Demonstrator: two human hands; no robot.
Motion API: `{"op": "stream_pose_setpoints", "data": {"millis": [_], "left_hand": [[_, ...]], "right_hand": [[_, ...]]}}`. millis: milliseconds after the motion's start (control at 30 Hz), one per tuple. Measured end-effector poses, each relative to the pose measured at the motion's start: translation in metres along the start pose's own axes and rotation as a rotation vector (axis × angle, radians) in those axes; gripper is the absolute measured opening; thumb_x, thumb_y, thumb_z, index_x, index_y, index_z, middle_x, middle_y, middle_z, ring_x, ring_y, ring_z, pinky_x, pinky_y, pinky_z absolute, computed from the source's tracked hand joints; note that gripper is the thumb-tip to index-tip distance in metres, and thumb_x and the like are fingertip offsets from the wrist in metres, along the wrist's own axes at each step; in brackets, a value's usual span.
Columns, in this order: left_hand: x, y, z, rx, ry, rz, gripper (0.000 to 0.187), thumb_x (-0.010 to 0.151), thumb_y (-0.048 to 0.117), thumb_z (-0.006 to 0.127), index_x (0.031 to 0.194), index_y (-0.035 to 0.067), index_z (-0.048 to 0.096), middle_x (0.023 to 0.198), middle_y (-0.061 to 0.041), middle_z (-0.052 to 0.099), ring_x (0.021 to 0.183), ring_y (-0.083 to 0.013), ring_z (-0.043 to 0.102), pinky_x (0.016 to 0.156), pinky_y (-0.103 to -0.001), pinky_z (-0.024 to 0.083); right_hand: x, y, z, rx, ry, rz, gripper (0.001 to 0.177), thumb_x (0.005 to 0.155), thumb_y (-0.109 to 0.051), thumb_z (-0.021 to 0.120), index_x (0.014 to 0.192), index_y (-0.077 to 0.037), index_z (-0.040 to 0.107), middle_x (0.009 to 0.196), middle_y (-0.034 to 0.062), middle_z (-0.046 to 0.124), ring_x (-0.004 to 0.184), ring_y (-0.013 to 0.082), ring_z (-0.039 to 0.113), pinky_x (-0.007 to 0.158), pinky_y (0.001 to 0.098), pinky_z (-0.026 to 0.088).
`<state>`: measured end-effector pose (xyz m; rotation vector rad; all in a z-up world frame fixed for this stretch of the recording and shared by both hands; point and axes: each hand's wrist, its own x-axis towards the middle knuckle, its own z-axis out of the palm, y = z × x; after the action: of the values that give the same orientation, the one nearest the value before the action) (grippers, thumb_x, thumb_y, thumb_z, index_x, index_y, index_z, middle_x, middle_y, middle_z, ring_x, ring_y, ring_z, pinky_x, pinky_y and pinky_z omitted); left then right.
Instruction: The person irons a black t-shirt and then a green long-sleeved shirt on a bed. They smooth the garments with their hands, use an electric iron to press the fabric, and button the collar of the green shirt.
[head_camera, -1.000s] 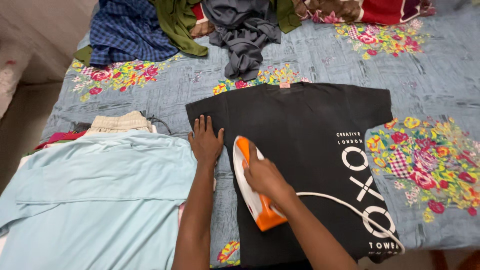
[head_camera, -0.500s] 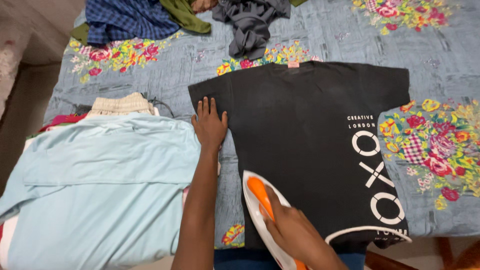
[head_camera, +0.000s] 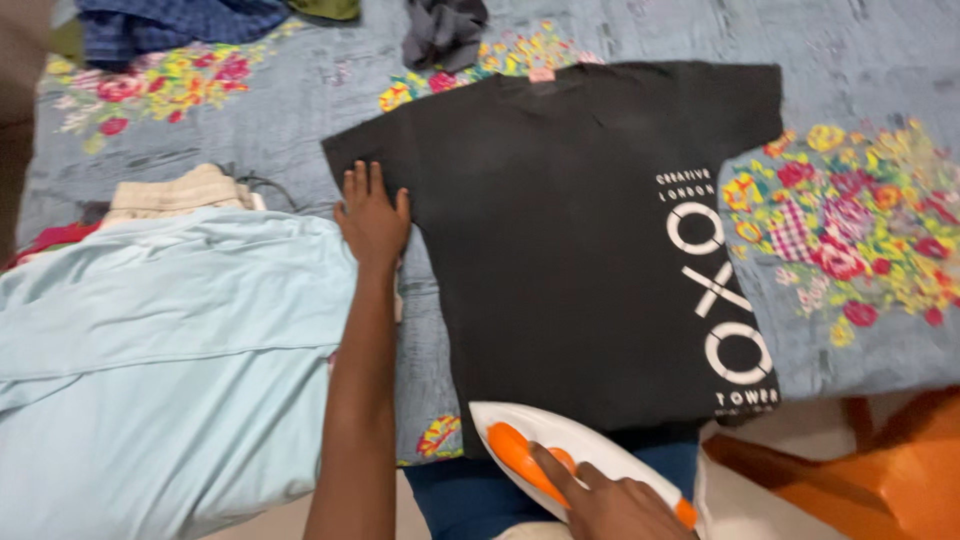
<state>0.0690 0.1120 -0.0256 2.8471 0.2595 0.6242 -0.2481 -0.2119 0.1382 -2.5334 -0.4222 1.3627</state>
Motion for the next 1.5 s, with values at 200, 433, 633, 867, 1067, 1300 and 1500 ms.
{"op": "stream_pose_setpoints", "data": {"millis": [200, 433, 633, 867, 1067, 1300, 1500], "left_hand": [[0.0, -0.004, 0.006, -0.004, 0.011, 0.02, 0.063, 0.097, 0.044, 0.064, 0.149, 0.009, 0.055, 0.159, -0.013, 0.047, 0.148, -0.0311, 0.038, 0.109, -0.06, 0.033], [-0.002, -0.007, 0.007, -0.008, 0.015, 0.05, 0.062, 0.099, 0.041, 0.063, 0.151, 0.008, 0.056, 0.161, -0.015, 0.047, 0.149, -0.0317, 0.039, 0.11, -0.058, 0.033], [-0.002, -0.007, 0.005, -0.001, 0.018, 0.058, 0.062, 0.099, 0.041, 0.062, 0.151, 0.008, 0.055, 0.16, -0.015, 0.047, 0.148, -0.0316, 0.039, 0.109, -0.056, 0.033], [-0.003, -0.006, 0.004, 0.014, 0.018, 0.05, 0.061, 0.098, 0.039, 0.062, 0.15, 0.008, 0.056, 0.161, -0.014, 0.047, 0.149, -0.0309, 0.039, 0.11, -0.057, 0.034], [0.0, -0.001, 0.001, 0.039, 0.05, 0.038, 0.061, 0.097, 0.04, 0.061, 0.149, 0.009, 0.056, 0.159, -0.013, 0.048, 0.148, -0.0301, 0.039, 0.108, -0.057, 0.035], [-0.004, -0.001, 0.0, 0.054, 0.038, 0.037, 0.06, 0.096, 0.04, 0.061, 0.148, 0.01, 0.057, 0.159, -0.012, 0.049, 0.148, -0.0285, 0.041, 0.108, -0.056, 0.036], [0.0, 0.006, -0.004, 0.058, 0.053, 0.033, 0.06, 0.095, 0.039, 0.061, 0.148, 0.011, 0.057, 0.159, -0.012, 0.05, 0.147, -0.0279, 0.042, 0.108, -0.055, 0.037]], "right_hand": [[-0.045, 0.086, 0.032, 0.348, 0.27, 0.066, 0.087, 0.084, -0.012, 0.061, 0.162, -0.037, 0.033, 0.096, 0.01, 0.075, 0.084, 0.0236, 0.08, 0.084, 0.0348, 0.062], [-0.054, 0.137, 0.039, 0.453, 1.018, -0.063, 0.073, 0.084, -0.015, 0.064, 0.153, -0.013, 0.039, 0.103, 0.0286, 0.071, 0.095, 0.0481, 0.07, 0.078, 0.0503, 0.056], [-0.041, 0.179, -0.004, 0.287, 0.839, 0.317, 0.087, 0.086, -0.031, 0.063, 0.165, -0.024, 0.027, 0.088, 0.0314, 0.071, 0.084, 0.0525, 0.068, 0.079, 0.0593, 0.053], [0.001, 0.215, -0.067, 0.149, 0.796, 0.487, 0.08, 0.093, -0.038, 0.059, 0.164, -0.023, 0.026, 0.094, 0.0346, 0.071, 0.091, 0.0525, 0.069, 0.087, 0.0596, 0.054], [0.001, 0.27, -0.1, 0.142, 1.097, 0.502, 0.075, 0.092, -0.04, 0.061, 0.16, -0.014, 0.041, 0.103, 0.0353, 0.07, 0.094, 0.0551, 0.067, 0.085, 0.0614, 0.053], [-0.012, 0.325, -0.089, 0.537, 2.055, -0.111, 0.034, 0.102, -0.001, 0.066, 0.134, 0.002, 0.056, 0.132, 0.0171, 0.064, 0.12, 0.0267, 0.065, 0.111, 0.0375, 0.054], [0.052, 0.403, -0.127, 0.777, 2.211, -0.344, 0.058, 0.1, 0.012, 0.074, 0.15, 0.004, 0.045, 0.14, 0.0123, 0.059, 0.124, 0.0224, 0.061, 0.112, 0.0374, 0.053]]}}
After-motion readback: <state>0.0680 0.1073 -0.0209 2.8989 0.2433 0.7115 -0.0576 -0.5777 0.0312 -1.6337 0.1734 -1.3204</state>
